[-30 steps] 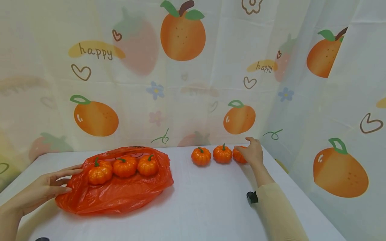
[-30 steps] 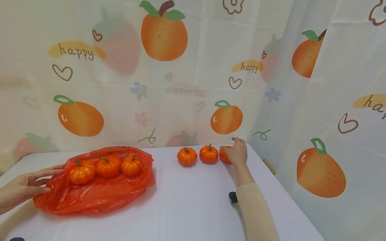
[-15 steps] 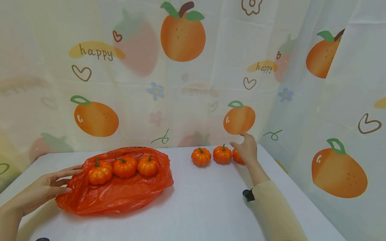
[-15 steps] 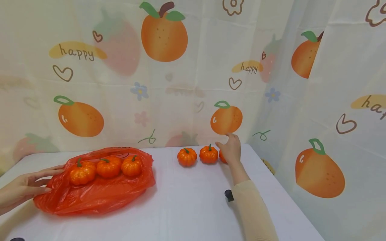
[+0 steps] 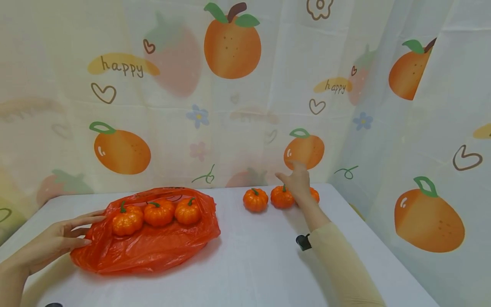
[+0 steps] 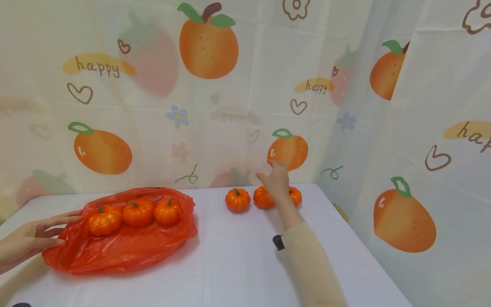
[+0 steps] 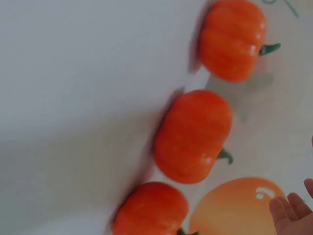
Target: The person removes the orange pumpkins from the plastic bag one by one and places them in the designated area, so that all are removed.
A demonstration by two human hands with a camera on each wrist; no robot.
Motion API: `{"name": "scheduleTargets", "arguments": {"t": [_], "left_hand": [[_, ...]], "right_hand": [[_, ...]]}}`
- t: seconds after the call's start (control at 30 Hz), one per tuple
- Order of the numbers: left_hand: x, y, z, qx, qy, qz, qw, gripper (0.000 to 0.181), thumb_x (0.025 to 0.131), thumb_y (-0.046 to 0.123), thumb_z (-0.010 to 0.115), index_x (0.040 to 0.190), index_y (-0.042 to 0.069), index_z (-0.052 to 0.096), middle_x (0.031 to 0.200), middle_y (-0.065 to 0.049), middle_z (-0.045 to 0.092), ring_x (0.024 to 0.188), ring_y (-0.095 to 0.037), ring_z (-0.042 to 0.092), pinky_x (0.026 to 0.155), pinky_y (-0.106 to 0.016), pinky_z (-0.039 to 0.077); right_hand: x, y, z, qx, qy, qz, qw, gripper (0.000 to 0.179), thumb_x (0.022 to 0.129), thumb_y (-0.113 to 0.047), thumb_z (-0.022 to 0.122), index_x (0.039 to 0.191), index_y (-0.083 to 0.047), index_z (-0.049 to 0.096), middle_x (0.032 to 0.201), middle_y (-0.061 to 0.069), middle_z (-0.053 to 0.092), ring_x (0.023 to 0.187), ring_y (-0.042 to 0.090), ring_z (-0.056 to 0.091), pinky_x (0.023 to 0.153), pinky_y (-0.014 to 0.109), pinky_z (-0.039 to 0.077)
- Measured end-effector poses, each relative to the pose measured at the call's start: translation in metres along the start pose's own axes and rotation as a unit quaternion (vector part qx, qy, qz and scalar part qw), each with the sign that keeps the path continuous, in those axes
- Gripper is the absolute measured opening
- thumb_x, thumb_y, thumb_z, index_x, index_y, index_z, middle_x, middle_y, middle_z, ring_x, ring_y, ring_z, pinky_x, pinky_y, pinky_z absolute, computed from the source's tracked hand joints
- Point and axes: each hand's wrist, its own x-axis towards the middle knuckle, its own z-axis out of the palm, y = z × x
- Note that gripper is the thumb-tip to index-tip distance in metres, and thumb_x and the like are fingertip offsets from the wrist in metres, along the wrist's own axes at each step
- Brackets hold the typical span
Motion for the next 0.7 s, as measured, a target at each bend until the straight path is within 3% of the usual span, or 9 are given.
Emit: {"name": "scheduleTargets", "arguments": {"t": [0.13,0.4,0.7], "left_hand": [[0.0,0.0,0.0,-0.001,-0.001,0.0,1.0,0.053,0.099,-0.005,0.044,0.151,0.003,0.035,0.145,0.041,0.038,0.114,0.006,0.057,0.085,-0.022,0.056],[0.0,-0.002,-0.001,0.008,-0.004,0.017,0.9998,0.054,0.098,-0.007,0.044,0.151,0.001,0.034,0.148,0.038,0.036,0.116,0.006,0.056,0.085,-0.021,0.055],[0.0,-0.001,-0.002,0.003,-0.004,0.02,0.9998,0.054,0.098,-0.008,0.043,0.151,0.001,0.034,0.149,0.037,0.036,0.117,0.006,0.057,0.085,-0.022,0.056]], "right_hand": [[0.001,-0.018,0.008,0.008,-0.003,-0.022,0.9997,0.057,0.084,-0.019,0.077,0.133,0.001,0.057,0.137,0.02,0.058,0.13,0.038,0.051,0.112,0.049,0.042],[0.0,-0.053,0.027,0.034,-0.043,-0.022,0.9983,0.057,0.085,-0.027,0.075,0.135,-0.005,0.057,0.141,0.014,0.055,0.131,0.037,0.051,0.11,0.047,0.044],[-0.015,-0.09,0.057,0.059,-0.092,-0.061,0.9921,0.055,0.084,-0.022,0.077,0.133,-0.004,0.06,0.138,0.014,0.058,0.129,0.036,0.054,0.108,0.046,0.047]]}}
